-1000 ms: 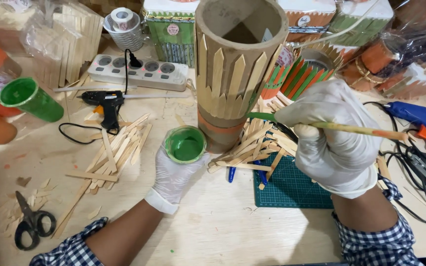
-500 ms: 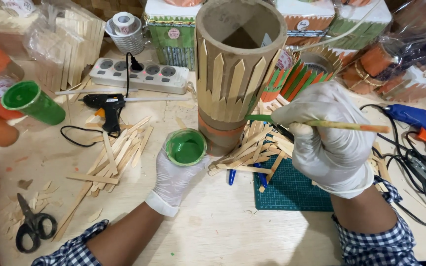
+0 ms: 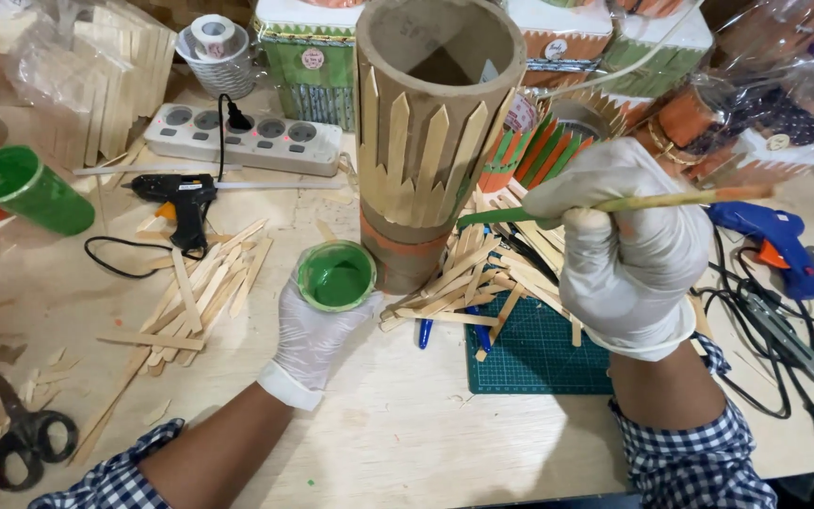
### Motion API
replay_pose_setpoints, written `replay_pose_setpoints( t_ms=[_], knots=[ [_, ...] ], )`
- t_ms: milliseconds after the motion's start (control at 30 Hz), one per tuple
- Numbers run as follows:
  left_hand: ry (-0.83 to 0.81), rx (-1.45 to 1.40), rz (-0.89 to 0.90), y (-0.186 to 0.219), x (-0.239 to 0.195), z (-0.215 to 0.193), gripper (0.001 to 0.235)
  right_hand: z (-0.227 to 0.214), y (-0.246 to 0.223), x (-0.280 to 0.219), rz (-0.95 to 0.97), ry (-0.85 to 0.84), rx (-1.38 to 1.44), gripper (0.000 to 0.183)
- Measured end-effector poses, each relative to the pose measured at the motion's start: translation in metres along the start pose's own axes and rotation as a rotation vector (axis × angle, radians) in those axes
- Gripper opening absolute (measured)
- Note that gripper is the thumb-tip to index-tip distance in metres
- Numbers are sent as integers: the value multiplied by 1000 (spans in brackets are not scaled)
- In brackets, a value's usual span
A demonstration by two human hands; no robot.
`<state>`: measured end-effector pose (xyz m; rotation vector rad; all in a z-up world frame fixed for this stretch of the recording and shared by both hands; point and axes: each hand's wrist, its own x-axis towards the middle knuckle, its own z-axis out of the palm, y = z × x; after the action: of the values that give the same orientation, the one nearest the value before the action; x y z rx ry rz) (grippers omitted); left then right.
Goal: Painting green decorative patterns onto a cylindrical craft object using a small brush
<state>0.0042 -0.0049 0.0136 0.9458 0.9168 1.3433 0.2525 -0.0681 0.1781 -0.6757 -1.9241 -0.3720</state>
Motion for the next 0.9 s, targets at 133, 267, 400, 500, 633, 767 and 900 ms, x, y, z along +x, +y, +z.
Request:
replay_pose_setpoints(
  t_ms=[133, 267, 400, 500, 633, 767, 900],
  knots=[
    [10, -323, -173, -8, 5, -5, 58, 1, -7, 9, 81, 31, 33, 14],
    [-12, -513, -349, -4, 11, -8, 43, 6, -10, 12, 73, -1, -5, 17],
    [-45, -172, -60, -19, 7, -11, 60, 10, -17, 23, 93, -50, -29, 27],
    [14, -940, -688, -5, 17, -11, 25, 11, -13, 14, 80, -23, -15, 18],
    [-39, -1122, -792, -10, 21, -15, 31, 11, -12, 15, 70, -36, -30, 19],
    [-54, -1136, -779, -2, 16, -10, 29, 13, -14, 20, 59, -22, -37, 22],
    [26, -741, -477, -18, 17, -14, 36, 17, 2, -3, 9, 12, 102, 31]
  ],
)
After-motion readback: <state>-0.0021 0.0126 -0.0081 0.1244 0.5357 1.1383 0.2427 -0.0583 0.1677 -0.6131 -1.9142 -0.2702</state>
